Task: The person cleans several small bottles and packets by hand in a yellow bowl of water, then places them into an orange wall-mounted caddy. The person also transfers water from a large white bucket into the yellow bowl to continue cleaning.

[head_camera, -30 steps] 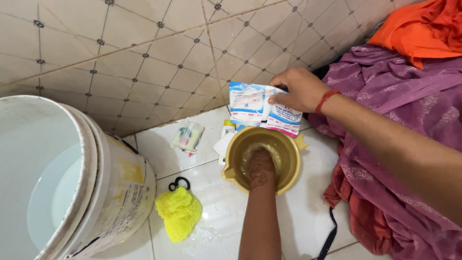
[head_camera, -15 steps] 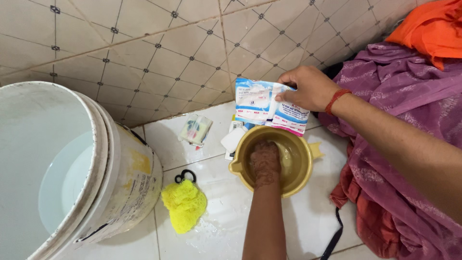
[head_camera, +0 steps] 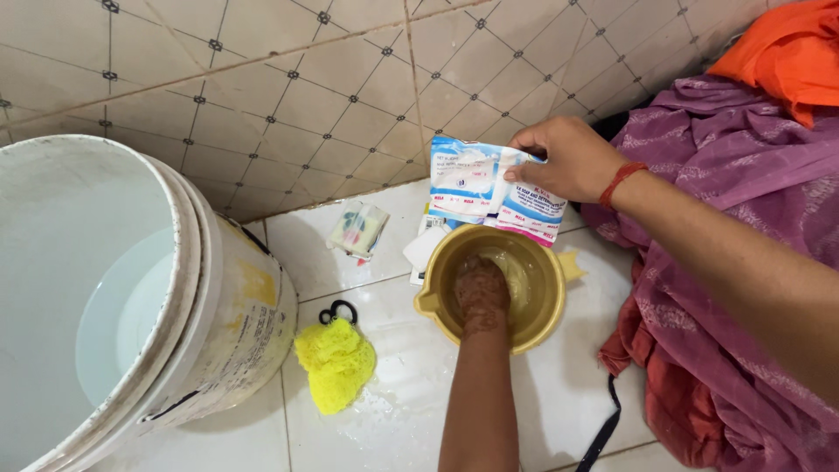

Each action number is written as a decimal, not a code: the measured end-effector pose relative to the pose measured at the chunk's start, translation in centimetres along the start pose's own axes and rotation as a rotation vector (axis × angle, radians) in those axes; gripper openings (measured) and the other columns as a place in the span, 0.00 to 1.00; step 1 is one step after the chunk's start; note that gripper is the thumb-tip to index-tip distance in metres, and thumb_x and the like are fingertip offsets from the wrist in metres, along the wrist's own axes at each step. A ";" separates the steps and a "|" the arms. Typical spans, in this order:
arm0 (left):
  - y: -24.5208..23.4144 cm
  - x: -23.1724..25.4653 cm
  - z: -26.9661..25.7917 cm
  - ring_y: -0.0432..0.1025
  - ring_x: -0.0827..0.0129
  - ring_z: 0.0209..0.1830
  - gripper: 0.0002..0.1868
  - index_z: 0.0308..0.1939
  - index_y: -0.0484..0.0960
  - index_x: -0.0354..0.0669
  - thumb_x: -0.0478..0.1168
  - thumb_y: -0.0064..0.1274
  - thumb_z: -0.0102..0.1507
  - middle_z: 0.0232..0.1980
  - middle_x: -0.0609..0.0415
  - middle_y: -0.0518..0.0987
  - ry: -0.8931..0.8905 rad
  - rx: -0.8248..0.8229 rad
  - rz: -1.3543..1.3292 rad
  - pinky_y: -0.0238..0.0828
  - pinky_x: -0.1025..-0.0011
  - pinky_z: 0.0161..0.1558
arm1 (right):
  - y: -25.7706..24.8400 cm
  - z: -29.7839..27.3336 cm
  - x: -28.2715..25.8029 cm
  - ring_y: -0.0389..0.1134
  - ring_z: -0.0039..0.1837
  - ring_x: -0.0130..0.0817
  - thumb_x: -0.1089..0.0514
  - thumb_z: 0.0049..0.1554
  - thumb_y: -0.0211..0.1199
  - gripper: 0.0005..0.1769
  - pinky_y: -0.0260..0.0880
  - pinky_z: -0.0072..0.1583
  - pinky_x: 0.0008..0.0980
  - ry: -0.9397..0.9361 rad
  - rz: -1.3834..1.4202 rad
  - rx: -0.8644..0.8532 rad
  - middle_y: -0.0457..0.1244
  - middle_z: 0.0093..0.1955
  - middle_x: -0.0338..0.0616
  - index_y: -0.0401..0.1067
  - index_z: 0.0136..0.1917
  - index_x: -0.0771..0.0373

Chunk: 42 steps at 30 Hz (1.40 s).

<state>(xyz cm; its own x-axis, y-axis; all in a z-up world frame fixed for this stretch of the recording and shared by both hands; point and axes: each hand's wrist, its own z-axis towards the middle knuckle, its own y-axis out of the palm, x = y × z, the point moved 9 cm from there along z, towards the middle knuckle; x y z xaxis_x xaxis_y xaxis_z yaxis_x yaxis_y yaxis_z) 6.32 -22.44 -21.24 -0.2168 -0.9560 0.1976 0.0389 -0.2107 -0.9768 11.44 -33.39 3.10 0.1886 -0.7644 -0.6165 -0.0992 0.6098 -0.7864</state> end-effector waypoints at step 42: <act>-30.0 -19.8 -3.6 0.75 0.53 0.43 0.17 0.34 0.83 0.46 0.54 0.65 0.58 0.38 0.48 0.82 -0.379 0.652 -0.745 0.69 0.58 0.49 | 5.4 -5.6 -2.8 0.70 0.42 0.32 0.69 0.65 0.44 0.06 0.73 0.41 0.34 0.153 0.472 0.209 0.68 0.42 0.51 0.61 0.53 0.65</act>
<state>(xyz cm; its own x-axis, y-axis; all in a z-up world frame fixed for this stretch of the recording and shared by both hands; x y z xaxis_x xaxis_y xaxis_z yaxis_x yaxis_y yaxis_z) 5.97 3.51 3.90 -0.0876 -0.5175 0.8512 0.5618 -0.7313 -0.3868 4.88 -29.13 0.32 0.0243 -0.4090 -0.9122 0.0606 0.9114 -0.4070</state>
